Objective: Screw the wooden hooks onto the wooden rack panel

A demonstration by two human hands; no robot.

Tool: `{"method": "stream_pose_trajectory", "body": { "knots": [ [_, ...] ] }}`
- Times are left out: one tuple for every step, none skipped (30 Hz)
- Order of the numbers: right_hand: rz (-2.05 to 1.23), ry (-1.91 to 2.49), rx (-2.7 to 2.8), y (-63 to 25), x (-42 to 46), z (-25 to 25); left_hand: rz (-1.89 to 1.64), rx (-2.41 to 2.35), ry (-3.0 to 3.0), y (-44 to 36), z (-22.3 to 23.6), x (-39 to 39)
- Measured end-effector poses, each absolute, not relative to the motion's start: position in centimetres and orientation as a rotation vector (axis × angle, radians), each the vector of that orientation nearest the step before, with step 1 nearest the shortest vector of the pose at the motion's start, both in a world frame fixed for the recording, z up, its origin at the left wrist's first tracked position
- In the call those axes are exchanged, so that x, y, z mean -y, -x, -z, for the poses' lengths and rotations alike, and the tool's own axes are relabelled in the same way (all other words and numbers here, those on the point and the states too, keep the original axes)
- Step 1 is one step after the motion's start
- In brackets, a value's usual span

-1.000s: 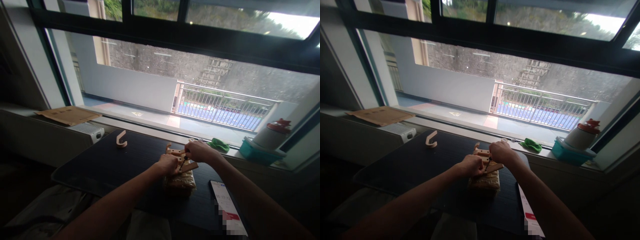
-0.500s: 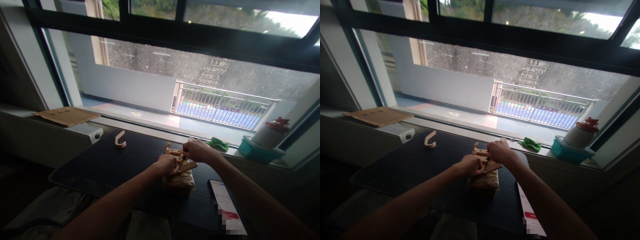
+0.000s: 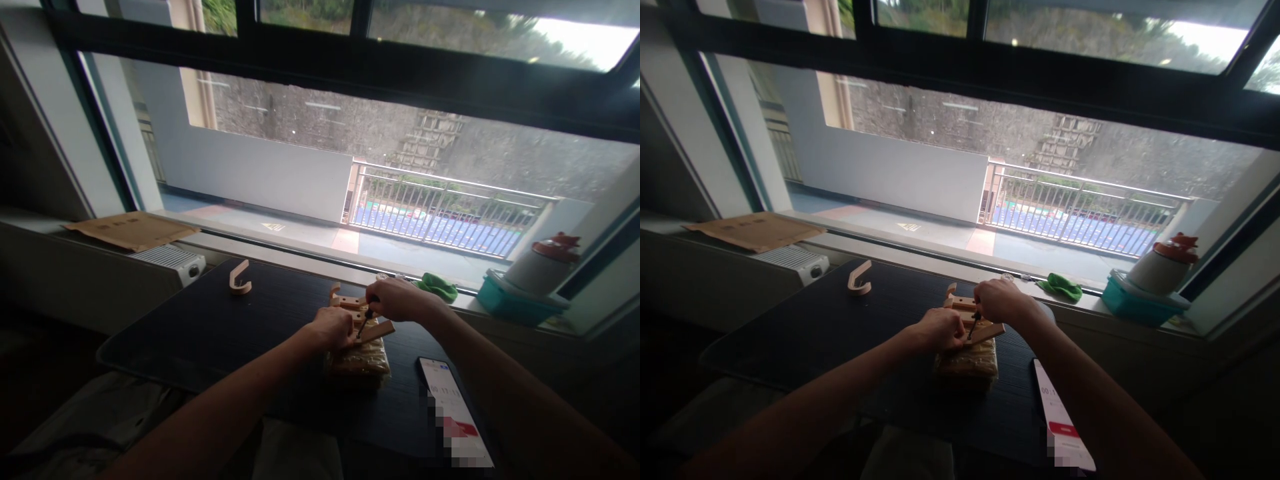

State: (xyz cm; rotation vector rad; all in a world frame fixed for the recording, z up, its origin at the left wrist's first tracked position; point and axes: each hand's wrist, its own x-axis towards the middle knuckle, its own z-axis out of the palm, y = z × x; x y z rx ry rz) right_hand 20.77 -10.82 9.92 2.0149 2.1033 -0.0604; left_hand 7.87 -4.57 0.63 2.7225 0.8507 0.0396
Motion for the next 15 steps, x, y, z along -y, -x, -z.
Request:
{"method": "stream_pose_trajectory", "body": {
  "knots": [
    [0.062, -2.024, -2.101, -20.6, 10.8, -9.9, -0.034, -0.846, -2.722, -7.9, -0.6, 4.5],
    [0.067, -2.036, -2.097, -20.4, 10.8, -9.8, -0.028, -0.843, -2.72, -7.9, -0.5, 4.5],
    [0.071, -2.051, -2.089, -20.3, 10.9, -9.8, -0.019, -0.842, -2.716, -7.9, -0.5, 4.5],
    [0.067, -2.064, -2.08, -20.2, 10.9, -9.7, -0.012, -0.843, -2.71, -7.9, -0.4, 4.4],
    [0.057, -2.072, -2.071, -20.2, 10.9, -9.7, -0.012, -0.845, -2.707, -7.9, -0.4, 4.5],
    [0.051, -2.073, -2.065, -20.2, 10.8, -9.7, -0.017, -0.845, -2.708, -7.9, -0.5, 4.5],
    [0.053, -2.069, -2.063, -20.3, 10.8, -9.7, -0.02, -0.846, -2.71, -7.9, -0.5, 4.5],
    [0.06, -2.06, -2.065, -20.5, 10.8, -9.7, -0.021, -0.85, -2.715, -7.9, -0.6, 4.6],
    [0.068, -2.052, -2.072, -20.7, 10.7, -9.8, -0.021, -0.855, -2.721, -7.9, -0.7, 4.6],
    [0.076, -2.051, -2.082, -20.9, 10.7, -9.8, -0.019, -0.859, -2.729, -7.9, -0.7, 4.7],
    [0.082, -2.051, -2.096, -21.2, 10.7, -9.9, -0.014, -0.859, -2.736, -7.8, -0.8, 4.7],
    [0.084, -2.046, -2.113, -21.4, 10.7, -9.9, -0.012, -0.86, -2.74, -7.9, -0.8, 4.7],
    [0.085, -2.037, -2.131, -21.6, 10.7, -9.9, -0.011, -0.859, -2.741, -7.9, -0.8, 4.7],
    [0.088, -2.025, -2.147, -21.7, 10.7, -9.9, -0.009, -0.855, -2.741, -7.9, -0.7, 4.6],
    [0.093, -2.013, -2.157, -21.8, 10.7, -9.8, -0.003, -0.849, -2.739, -7.9, -0.6, 4.6]
  ]
}}
